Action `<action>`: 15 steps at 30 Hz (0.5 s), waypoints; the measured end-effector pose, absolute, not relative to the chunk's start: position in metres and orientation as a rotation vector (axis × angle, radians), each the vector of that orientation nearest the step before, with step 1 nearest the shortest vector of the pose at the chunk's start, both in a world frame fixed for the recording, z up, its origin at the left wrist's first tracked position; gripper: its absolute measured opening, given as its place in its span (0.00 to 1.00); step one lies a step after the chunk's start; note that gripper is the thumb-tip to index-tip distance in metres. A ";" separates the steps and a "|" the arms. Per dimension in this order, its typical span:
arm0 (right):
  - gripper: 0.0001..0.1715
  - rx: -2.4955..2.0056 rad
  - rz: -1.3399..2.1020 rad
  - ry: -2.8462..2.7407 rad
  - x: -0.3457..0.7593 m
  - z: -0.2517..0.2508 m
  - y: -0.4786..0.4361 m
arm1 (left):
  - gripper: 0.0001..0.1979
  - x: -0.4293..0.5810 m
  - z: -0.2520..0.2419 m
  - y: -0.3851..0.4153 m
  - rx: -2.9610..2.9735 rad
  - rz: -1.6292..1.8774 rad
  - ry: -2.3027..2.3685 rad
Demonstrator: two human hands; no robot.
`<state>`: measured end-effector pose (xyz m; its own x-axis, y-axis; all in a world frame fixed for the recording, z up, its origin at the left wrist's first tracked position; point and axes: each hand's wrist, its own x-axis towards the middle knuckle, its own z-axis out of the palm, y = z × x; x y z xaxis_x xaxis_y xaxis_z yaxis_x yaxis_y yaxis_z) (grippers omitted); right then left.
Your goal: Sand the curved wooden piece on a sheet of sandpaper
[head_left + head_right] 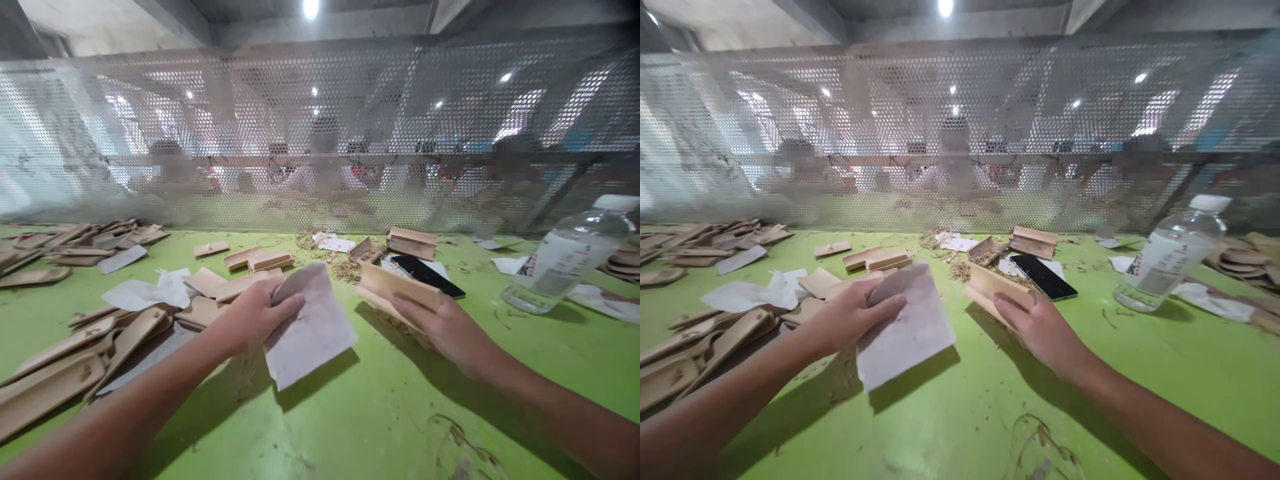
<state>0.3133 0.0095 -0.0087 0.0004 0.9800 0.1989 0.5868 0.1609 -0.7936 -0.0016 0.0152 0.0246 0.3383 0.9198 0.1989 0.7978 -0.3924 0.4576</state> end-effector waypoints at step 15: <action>0.24 -1.470 1.227 -1.574 0.307 -0.006 -0.003 | 0.46 0.005 -0.003 0.003 2.424 0.114 1.234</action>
